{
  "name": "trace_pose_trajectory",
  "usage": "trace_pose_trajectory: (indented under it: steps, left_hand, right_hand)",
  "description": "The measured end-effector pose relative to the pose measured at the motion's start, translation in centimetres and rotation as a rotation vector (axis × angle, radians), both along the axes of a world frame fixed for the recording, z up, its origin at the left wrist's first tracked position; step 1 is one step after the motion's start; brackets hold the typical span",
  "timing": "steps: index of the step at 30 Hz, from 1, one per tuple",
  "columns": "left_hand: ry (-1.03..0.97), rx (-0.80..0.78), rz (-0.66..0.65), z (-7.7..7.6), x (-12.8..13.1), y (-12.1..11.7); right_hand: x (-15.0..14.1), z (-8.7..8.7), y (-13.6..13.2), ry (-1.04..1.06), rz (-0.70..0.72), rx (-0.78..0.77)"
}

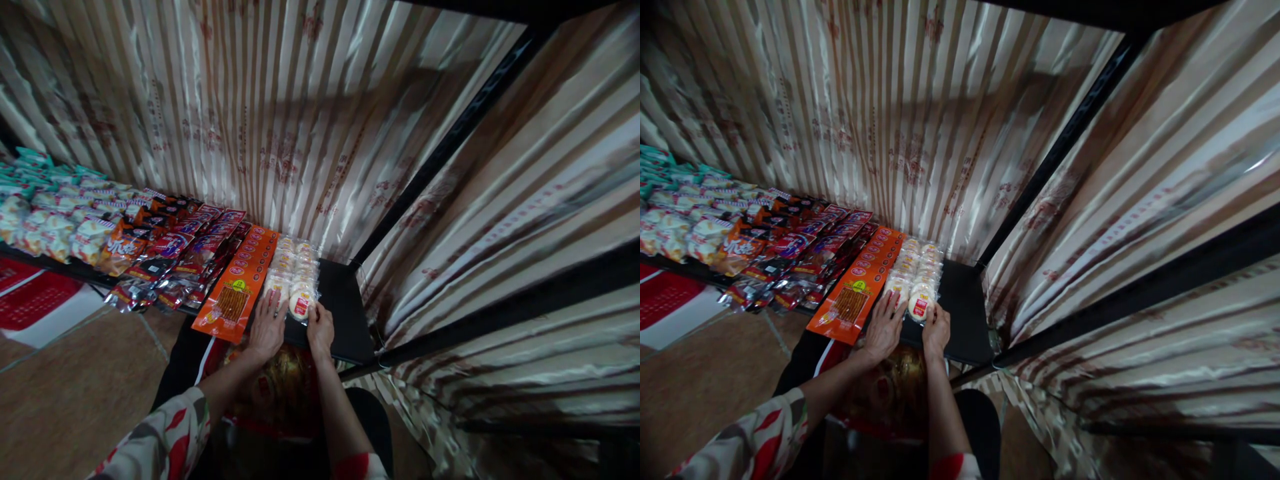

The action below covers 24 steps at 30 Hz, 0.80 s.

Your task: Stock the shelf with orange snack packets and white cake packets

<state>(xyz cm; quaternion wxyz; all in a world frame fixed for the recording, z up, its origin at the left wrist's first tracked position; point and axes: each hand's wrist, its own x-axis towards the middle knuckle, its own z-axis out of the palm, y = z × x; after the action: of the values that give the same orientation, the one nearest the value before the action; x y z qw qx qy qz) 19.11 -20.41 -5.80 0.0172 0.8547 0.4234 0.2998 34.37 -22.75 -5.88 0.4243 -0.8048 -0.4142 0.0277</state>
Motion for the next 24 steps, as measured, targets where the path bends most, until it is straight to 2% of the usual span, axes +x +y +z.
trace_pose_trajectory:
  steps: [16,22,24]
  left_hand:
    - [0.030,-0.020,-0.006,0.2,0.1,0.0]
    - [0.040,-0.012,-0.011,0.2,0.1,-0.1]
    - [0.041,-0.010,-0.009,0.2,0.1,-0.1]
  right_hand:
    - [-1.8,0.2,0.2,-0.158,-0.064,-0.053]
    - [-1.9,0.4,-0.3,-0.216,-0.036,0.069]
    - [-2.0,0.4,-0.6,-0.242,0.004,0.061]
